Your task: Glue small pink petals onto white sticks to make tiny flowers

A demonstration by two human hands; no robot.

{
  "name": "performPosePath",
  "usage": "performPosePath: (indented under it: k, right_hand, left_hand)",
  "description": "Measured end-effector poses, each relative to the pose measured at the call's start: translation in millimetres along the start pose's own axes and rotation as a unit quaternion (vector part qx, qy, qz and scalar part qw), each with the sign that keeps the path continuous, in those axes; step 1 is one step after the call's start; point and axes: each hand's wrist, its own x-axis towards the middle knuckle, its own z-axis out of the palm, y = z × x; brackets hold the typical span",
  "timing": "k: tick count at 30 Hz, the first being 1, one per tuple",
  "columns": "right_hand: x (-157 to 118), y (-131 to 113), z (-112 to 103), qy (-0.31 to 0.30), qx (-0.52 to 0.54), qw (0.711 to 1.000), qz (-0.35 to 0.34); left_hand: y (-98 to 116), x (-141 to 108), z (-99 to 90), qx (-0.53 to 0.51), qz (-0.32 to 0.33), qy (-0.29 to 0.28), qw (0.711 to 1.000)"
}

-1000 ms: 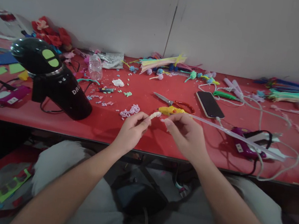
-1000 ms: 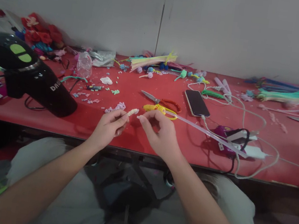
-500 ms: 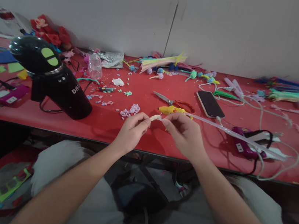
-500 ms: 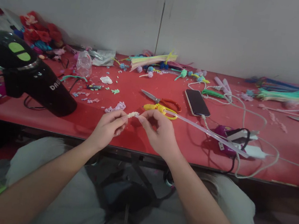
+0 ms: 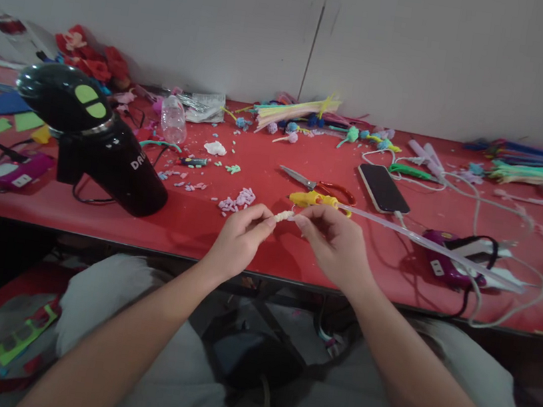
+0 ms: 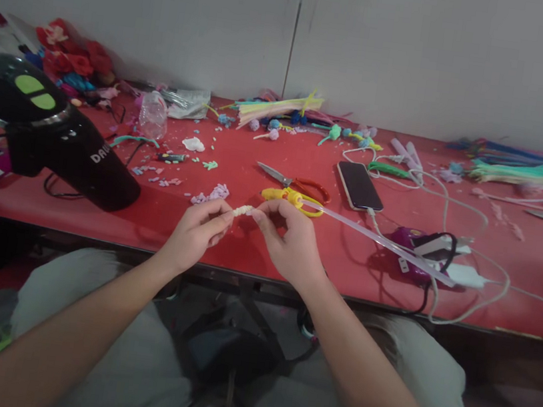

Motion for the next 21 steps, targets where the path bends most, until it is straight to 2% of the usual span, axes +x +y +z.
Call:
performPosePath:
  k: [13,21]
  right_hand:
    - [0.2,0.5,1.6,0.024,-0.049,0.998,-0.016]
    - [-4.0,0.2,1.3,0.039,0.015,0.999,0.006]
  left_hand:
    - [-5.7,0.4,-0.5,-0.032,-0.021,-0.021,0.999]
    - [-3.1,2.6,-1.7,-0.069,-0.048,-0.017,0.996]
